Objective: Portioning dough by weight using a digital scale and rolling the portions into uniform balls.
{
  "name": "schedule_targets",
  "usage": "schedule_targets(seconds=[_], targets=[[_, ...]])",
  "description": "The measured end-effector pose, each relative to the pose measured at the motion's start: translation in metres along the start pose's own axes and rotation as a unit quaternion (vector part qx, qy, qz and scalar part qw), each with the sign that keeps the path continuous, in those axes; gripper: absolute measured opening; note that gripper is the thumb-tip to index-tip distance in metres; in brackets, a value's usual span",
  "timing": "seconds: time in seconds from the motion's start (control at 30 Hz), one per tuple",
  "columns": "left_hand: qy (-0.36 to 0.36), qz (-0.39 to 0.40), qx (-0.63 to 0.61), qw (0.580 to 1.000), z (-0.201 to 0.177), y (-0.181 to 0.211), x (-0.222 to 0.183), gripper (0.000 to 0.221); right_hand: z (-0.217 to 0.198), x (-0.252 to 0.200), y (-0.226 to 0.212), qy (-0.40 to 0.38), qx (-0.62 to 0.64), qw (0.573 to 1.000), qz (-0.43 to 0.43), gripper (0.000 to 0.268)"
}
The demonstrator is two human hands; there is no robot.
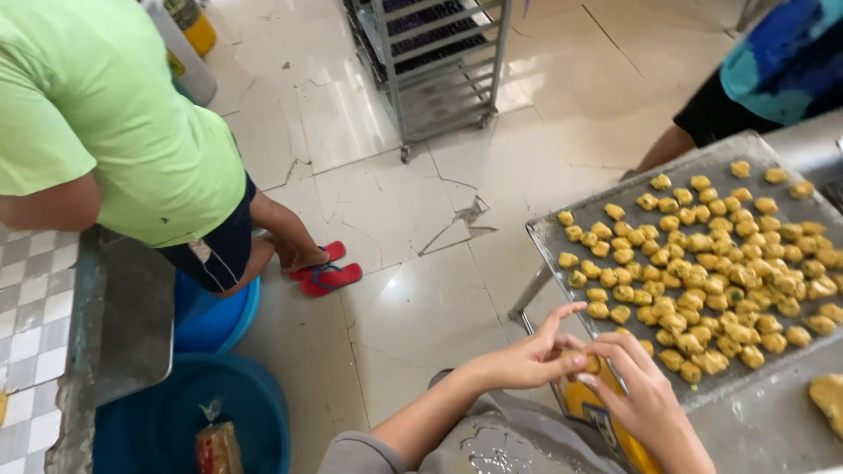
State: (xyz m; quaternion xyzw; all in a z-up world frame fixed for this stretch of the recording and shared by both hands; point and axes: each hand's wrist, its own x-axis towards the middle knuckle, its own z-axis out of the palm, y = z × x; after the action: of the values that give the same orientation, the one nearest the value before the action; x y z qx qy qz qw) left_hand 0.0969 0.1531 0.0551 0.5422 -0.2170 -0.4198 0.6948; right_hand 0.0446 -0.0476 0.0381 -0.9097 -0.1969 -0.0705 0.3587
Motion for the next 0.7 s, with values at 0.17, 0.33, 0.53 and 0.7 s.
schedule_targets(seconds=[0.17,0.33,0.53,0.7], targets=[[-0.012,0.032,0.071,0.997,0.001,-0.008,0.000,0.067,-0.008,0.000,-0.024,-0.041,0.045,0.997,0.047,0.043],[-0.041,0.089,0.073,0.993,0.013,-0.001,0.005,0.067,-0.013,-0.012,-0.024,-0.017,0.049,0.998,0.032,0.029],[-0.025,0.143,0.035,0.989,0.035,-0.043,0.048,0.063,-0.090,-0.071,-0.003,0.193,0.001,0.980,0.049,0.013],[-0.094,0.008,-0.126,0.988,0.045,-0.046,0.062,0.043,-0.132,-0.214,0.032,0.510,-0.065,0.830,0.217,0.030]])
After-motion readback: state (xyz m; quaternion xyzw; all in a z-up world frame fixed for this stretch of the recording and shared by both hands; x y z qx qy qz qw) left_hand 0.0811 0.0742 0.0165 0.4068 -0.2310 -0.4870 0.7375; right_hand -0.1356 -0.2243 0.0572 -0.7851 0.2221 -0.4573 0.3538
